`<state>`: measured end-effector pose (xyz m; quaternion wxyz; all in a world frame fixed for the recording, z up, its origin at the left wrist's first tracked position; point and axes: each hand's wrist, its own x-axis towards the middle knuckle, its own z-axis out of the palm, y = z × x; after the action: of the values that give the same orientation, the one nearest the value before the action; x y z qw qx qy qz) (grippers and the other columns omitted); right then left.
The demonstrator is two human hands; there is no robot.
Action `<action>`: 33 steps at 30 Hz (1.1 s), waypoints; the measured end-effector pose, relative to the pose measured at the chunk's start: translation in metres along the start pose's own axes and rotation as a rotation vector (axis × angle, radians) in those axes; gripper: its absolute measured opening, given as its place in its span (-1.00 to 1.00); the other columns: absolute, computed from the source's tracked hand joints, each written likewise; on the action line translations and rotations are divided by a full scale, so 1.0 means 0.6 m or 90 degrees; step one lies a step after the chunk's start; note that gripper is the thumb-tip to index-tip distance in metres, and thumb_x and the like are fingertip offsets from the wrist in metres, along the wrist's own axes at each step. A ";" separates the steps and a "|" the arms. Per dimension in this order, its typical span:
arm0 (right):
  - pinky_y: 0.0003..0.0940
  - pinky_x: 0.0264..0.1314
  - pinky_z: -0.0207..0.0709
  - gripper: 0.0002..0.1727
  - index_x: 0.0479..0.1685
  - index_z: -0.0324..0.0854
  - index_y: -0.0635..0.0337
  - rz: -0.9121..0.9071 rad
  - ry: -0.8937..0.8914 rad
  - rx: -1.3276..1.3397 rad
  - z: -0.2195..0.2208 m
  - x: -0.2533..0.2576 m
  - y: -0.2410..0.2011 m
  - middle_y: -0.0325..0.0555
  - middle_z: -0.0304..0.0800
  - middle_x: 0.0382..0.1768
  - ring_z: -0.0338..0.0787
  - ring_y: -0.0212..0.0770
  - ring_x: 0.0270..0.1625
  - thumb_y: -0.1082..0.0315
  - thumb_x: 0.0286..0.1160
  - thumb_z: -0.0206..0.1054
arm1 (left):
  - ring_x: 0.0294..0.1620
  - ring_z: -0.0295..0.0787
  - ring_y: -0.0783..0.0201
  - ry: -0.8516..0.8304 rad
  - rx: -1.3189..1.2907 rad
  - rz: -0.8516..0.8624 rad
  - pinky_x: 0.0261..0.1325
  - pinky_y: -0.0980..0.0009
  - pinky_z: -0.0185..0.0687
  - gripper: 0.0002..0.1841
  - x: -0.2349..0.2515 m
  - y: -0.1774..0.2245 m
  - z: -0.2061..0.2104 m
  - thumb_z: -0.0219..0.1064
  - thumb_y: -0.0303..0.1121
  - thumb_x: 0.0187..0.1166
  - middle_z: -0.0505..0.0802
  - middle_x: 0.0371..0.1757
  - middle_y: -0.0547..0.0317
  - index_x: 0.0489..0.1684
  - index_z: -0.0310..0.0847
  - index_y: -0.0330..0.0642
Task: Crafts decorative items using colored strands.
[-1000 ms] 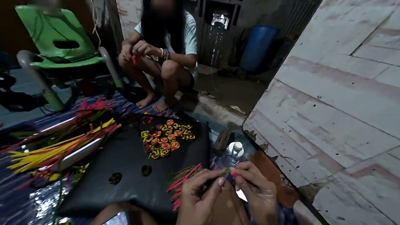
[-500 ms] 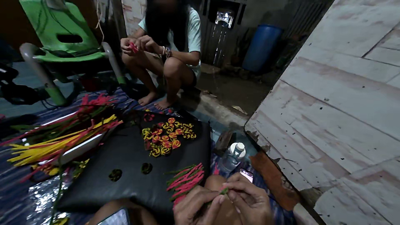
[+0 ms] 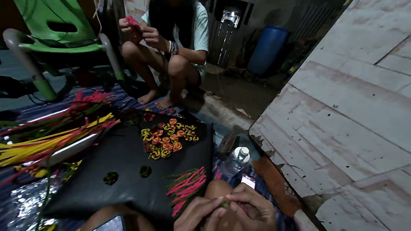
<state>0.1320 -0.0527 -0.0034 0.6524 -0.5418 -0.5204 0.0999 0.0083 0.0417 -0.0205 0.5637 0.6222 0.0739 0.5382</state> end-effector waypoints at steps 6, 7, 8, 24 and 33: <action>-0.70 0.13 0.67 -0.84 0.02 0.82 0.01 0.003 -0.015 0.005 0.004 -0.003 0.005 -0.45 0.81 -0.05 0.75 -0.64 0.04 0.41 0.58 0.41 | -0.09 0.83 0.66 -0.030 -0.063 -0.090 0.07 0.61 0.77 -0.76 -0.004 -0.004 0.003 0.44 -0.46 0.54 0.95 -0.07 0.37 0.12 0.84 -0.20; -0.68 0.14 0.68 -0.83 0.01 0.83 0.01 0.005 -0.015 0.003 0.003 -0.003 0.004 -0.44 0.82 -0.04 0.75 -0.63 0.06 0.42 0.57 0.41 | -0.09 0.84 0.65 -0.037 -0.083 -0.098 0.08 0.60 0.78 -0.76 -0.004 -0.003 0.003 0.44 -0.44 0.55 0.95 -0.06 0.41 0.13 0.84 -0.16; -0.68 0.15 0.68 -0.83 0.01 0.83 0.01 0.009 -0.014 0.002 0.003 -0.003 0.002 -0.45 0.82 -0.04 0.76 -0.63 0.06 0.42 0.56 0.41 | -0.11 0.84 0.66 -0.043 -0.103 -0.114 0.06 0.59 0.79 -0.75 -0.004 -0.001 0.002 0.45 -0.43 0.55 0.95 -0.07 0.45 0.15 0.83 -0.14; -0.70 0.16 0.66 -0.90 -0.05 0.76 0.08 -0.038 -0.010 0.003 0.008 0.004 -0.006 -0.42 0.85 -0.07 0.77 -0.66 0.05 0.41 0.57 0.41 | -0.13 0.82 0.61 -0.005 -0.144 -0.197 -0.03 0.58 0.80 -0.86 -0.009 0.001 0.000 0.52 -0.54 0.42 0.91 -0.14 0.48 -0.16 0.91 -0.14; -0.64 0.08 0.74 -0.87 -0.06 0.87 -0.01 0.038 0.045 0.003 0.013 -0.007 0.004 -0.46 0.89 -0.09 0.82 -0.60 -0.02 0.36 0.51 0.48 | -0.29 0.78 0.63 0.018 -0.160 -0.266 -0.18 0.62 0.76 -0.81 -0.011 0.010 0.004 0.42 -0.63 0.45 0.89 -0.20 0.46 -0.09 0.85 -0.21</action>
<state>0.1251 -0.0498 -0.0087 0.6684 -0.5587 -0.4804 0.1014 0.0043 0.0334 -0.0194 0.7347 0.5108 0.1410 0.4237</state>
